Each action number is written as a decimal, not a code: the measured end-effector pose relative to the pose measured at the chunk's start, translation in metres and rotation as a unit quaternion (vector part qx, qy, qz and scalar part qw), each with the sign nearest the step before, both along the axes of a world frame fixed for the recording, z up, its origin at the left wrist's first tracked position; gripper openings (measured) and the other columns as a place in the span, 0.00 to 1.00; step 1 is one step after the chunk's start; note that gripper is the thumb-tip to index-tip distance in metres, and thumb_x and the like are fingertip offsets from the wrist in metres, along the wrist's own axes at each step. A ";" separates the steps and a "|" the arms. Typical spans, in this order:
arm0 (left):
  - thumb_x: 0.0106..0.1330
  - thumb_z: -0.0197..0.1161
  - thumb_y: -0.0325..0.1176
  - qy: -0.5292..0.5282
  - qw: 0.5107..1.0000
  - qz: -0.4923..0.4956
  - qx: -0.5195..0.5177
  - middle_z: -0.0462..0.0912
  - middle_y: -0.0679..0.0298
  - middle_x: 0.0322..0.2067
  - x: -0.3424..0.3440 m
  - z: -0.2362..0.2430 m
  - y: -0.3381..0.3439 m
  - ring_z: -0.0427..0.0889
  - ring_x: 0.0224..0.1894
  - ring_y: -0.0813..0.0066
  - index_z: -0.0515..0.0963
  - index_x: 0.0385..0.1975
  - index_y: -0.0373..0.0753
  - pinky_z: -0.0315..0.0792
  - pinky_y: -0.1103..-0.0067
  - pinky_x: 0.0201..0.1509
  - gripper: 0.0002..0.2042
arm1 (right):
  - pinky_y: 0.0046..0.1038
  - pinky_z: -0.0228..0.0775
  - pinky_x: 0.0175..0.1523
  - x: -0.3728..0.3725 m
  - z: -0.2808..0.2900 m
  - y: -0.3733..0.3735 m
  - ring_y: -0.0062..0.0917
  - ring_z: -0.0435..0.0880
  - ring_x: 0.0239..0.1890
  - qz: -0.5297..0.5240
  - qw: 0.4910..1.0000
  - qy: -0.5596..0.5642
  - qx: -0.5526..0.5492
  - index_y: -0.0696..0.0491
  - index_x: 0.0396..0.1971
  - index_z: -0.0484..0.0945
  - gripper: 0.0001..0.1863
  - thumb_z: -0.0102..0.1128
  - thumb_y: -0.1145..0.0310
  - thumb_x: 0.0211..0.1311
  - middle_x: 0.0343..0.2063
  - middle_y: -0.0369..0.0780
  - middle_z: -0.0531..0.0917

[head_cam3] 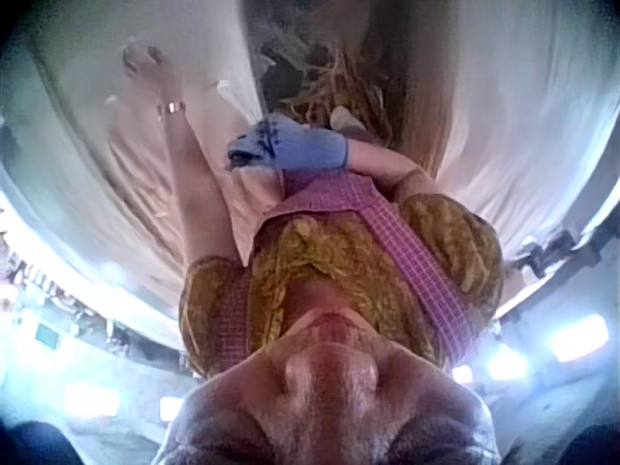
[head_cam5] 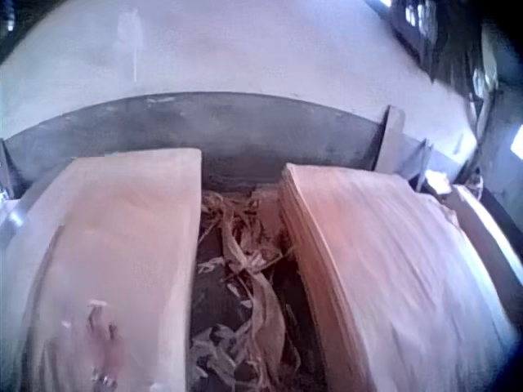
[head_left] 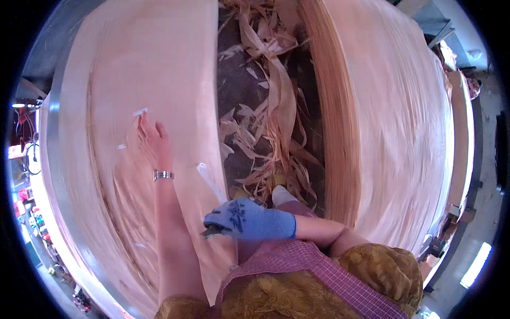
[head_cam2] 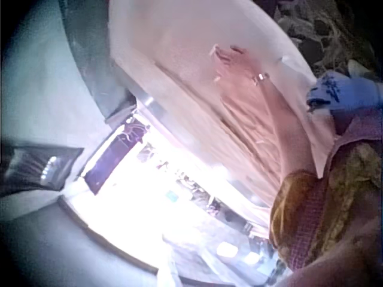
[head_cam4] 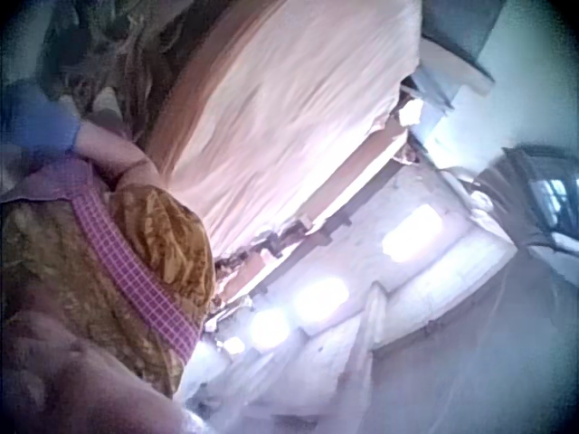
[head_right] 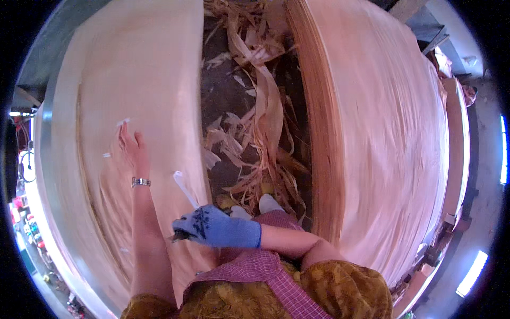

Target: The person trims the edges of thin wood veneer sheets using a hand tool, applies pieces of tape to repair a split in a sheet, and then gathers and rolls several sheets together by hand.

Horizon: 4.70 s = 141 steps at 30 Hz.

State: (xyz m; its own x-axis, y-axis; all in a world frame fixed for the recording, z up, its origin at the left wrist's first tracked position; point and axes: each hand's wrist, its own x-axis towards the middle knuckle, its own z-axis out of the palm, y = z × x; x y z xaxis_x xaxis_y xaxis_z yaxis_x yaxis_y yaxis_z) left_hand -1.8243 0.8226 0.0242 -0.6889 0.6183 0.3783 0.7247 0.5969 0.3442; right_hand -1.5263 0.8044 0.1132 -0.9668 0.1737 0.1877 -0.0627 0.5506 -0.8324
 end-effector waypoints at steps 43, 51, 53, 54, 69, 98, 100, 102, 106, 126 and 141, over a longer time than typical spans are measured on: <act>0.64 0.32 0.69 -0.143 0.980 0.051 -0.130 0.50 0.51 0.68 0.116 -0.060 0.094 0.49 0.71 0.51 0.48 0.69 0.39 0.51 0.52 0.70 0.43 | 0.40 0.70 0.36 0.075 -0.733 0.245 0.31 0.65 0.65 0.129 0.766 -0.422 0.468 0.45 0.52 0.80 0.21 0.53 0.67 0.57 0.64 0.35 0.67; 0.56 0.29 0.76 -0.048 0.979 0.102 -0.172 0.56 0.50 0.64 0.102 -0.067 0.069 0.54 0.69 0.50 0.50 0.68 0.42 0.59 0.48 0.67 0.49 | 0.38 0.70 0.43 0.188 -0.729 0.304 0.35 0.71 0.56 0.007 0.802 -0.503 0.323 0.47 0.48 0.78 0.18 0.53 0.69 0.56 0.53 0.40 0.73; 0.57 0.31 0.75 -0.017 0.977 0.083 -0.197 0.56 0.51 0.65 0.096 -0.061 0.059 0.56 0.69 0.49 0.51 0.69 0.41 0.58 0.52 0.68 0.48 | 0.38 0.70 0.45 0.220 -0.710 0.312 0.36 0.73 0.53 -0.014 0.800 -0.524 0.293 0.48 0.47 0.78 0.17 0.53 0.70 0.56 0.50 0.41 0.75; 0.58 0.31 0.74 -0.023 0.978 0.078 -0.192 0.55 0.51 0.65 0.091 -0.063 0.059 0.55 0.69 0.50 0.51 0.69 0.41 0.57 0.52 0.68 0.47 | 0.38 0.70 0.46 0.239 -0.695 0.316 0.36 0.74 0.52 -0.029 0.793 -0.541 0.278 0.48 0.46 0.78 0.17 0.53 0.70 0.56 0.49 0.42 0.75; 0.65 0.36 0.67 -0.082 0.973 0.099 -0.191 0.48 0.53 0.69 0.085 -0.057 0.070 0.47 0.72 0.56 0.49 0.70 0.39 0.47 0.60 0.72 0.42 | 0.37 0.61 0.63 0.021 -0.801 0.317 0.42 0.65 0.64 -0.095 0.795 -0.480 0.359 0.57 0.57 0.67 0.22 0.46 0.73 0.62 0.61 0.51 0.68; 0.63 0.32 0.71 -0.166 0.968 0.104 -0.156 0.50 0.46 0.68 0.120 -0.040 0.114 0.51 0.69 0.52 0.47 0.69 0.33 0.48 0.56 0.70 0.46 | 0.54 0.61 0.60 0.042 -0.758 0.222 0.60 0.71 0.54 -0.317 0.853 -0.411 0.064 0.59 0.50 0.72 0.24 0.42 0.54 0.67 0.53 0.65 0.70; 0.62 0.24 0.74 -0.069 0.968 -0.002 -0.241 0.49 0.45 0.68 0.099 -0.037 0.078 0.53 0.68 0.50 0.45 0.69 0.31 0.49 0.58 0.70 0.50 | 0.49 0.70 0.53 0.028 -0.791 0.248 0.55 0.78 0.47 -0.332 0.810 -0.482 -0.042 0.57 0.50 0.73 0.23 0.46 0.55 0.65 0.47 0.57 0.78; 0.59 0.21 0.77 -0.086 0.962 0.067 -0.251 0.47 0.46 0.69 0.104 -0.039 0.081 0.49 0.71 0.51 0.44 0.70 0.32 0.46 0.57 0.72 0.53 | 0.48 0.71 0.51 0.029 -0.814 0.263 0.53 0.80 0.45 -0.311 0.812 -0.493 -0.012 0.57 0.49 0.74 0.22 0.45 0.56 0.66 0.45 0.56 0.80; 0.59 0.25 0.75 -0.136 0.978 0.045 -0.149 0.48 0.47 0.69 0.102 -0.063 0.079 0.49 0.71 0.52 0.46 0.69 0.34 0.47 0.57 0.72 0.51 | 0.46 0.69 0.51 0.051 -0.817 0.240 0.47 0.81 0.37 -0.317 0.830 -0.444 0.116 0.60 0.55 0.68 0.22 0.46 0.65 0.64 0.36 0.53 0.82; 0.61 0.60 0.47 -0.037 0.953 -0.270 -0.132 0.61 0.56 0.66 0.132 0.006 0.004 0.51 0.72 0.57 0.67 0.63 0.46 0.43 0.57 0.73 0.30 | 0.18 0.74 0.36 0.126 -0.095 0.083 0.18 0.80 0.32 -0.158 0.632 -0.068 -0.756 0.53 0.65 0.63 0.31 0.58 0.57 0.66 0.39 0.34 0.80; 0.68 0.60 0.33 -0.567 0.767 -0.087 0.288 0.84 0.65 0.34 0.145 0.111 -0.145 0.79 0.37 0.83 0.78 0.41 0.31 0.73 0.81 0.43 0.11 | 0.30 0.70 0.56 -0.016 0.058 0.084 0.38 0.80 0.49 -0.120 0.984 -0.088 -0.096 0.56 0.52 0.76 0.27 0.71 0.67 0.50 0.47 0.47 0.81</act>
